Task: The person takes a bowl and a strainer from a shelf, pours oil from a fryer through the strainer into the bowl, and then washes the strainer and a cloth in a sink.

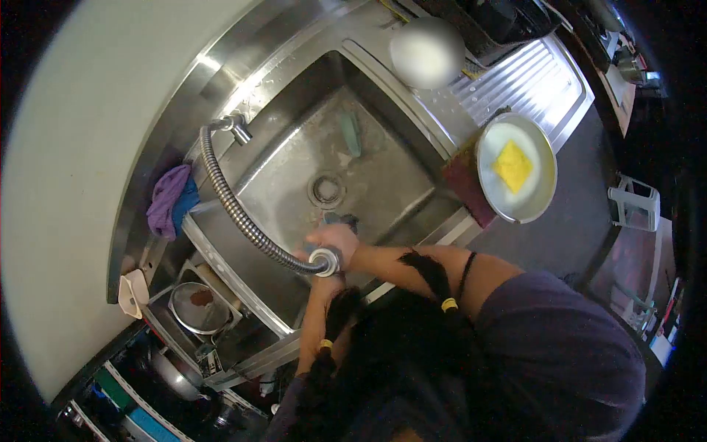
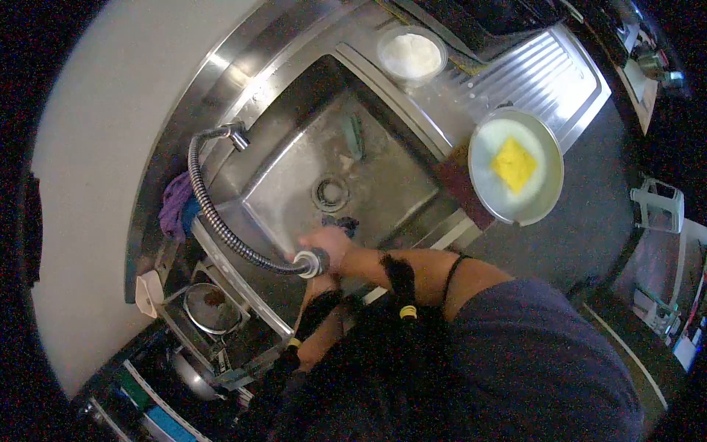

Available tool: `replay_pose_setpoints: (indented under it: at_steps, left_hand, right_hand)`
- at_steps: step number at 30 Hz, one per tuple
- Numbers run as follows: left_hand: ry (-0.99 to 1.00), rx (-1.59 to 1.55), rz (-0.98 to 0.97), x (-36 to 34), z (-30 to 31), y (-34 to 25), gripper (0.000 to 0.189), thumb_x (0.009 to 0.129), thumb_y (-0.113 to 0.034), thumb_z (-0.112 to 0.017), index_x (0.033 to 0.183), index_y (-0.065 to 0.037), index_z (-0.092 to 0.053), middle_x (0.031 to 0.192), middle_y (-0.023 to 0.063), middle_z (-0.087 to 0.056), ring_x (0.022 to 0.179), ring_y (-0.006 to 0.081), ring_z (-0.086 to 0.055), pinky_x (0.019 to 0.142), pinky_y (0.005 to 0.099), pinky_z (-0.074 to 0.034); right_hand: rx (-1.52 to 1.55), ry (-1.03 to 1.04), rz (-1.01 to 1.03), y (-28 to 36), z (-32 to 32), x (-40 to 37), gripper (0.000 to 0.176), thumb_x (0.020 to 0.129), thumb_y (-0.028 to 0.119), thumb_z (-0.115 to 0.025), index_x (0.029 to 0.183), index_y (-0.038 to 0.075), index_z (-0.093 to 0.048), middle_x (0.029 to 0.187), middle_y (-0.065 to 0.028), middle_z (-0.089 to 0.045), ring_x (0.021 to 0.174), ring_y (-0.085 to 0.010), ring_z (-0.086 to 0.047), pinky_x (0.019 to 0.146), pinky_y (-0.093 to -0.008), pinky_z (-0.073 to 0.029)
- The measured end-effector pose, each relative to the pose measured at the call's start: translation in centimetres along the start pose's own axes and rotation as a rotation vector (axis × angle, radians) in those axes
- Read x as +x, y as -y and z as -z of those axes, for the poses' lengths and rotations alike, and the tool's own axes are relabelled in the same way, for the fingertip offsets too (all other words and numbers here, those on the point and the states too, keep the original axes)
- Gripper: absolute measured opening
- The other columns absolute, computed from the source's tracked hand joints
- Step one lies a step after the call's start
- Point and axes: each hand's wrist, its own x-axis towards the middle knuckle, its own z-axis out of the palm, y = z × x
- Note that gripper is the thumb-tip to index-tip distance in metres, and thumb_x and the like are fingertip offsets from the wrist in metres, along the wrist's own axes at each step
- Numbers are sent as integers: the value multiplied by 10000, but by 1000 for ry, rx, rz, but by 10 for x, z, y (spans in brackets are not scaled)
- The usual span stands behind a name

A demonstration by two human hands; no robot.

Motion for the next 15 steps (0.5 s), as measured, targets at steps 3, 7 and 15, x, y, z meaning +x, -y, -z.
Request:
replay_pose_setpoints:
  at_steps: [3, 7, 15]
  left_hand:
    - [-14, 88, -65, 6, -3, -10, 239, 873, -212, -507, 1006, -14, -519, 921, 106, -561, 835, 234, -518, 737, 375, -417]
    - [-12, 317, -300, 22, -39, -44, 208, 868, -189, -518, 970, -9, -524, 867, 95, -571, 779, 215, -525, 693, 352, -424]
    - [-44, 645, -420, 93, 62, 0, 177, 883, -206, -542, 921, -35, -525, 772, 36, -514, 694, 144, -488, 631, 298, -419]
  right_hand:
    - [-70, -19, 17, -11, -6, 4, 322, 778, 418, -579, 776, 98, -614, 704, -164, -601, 710, -391, -582, 648, -462, -466]
    - [-154, -342, -42, -32, 14, 27, 350, 810, 402, -547, 785, 63, -631, 715, -201, -593, 703, -400, -574, 663, -457, -466]
    - [-767, 458, -230, -70, 50, 25, 544, 775, 110, -585, 1294, 208, -452, 1352, -84, -378, 1243, -316, -364, 898, -644, -326]
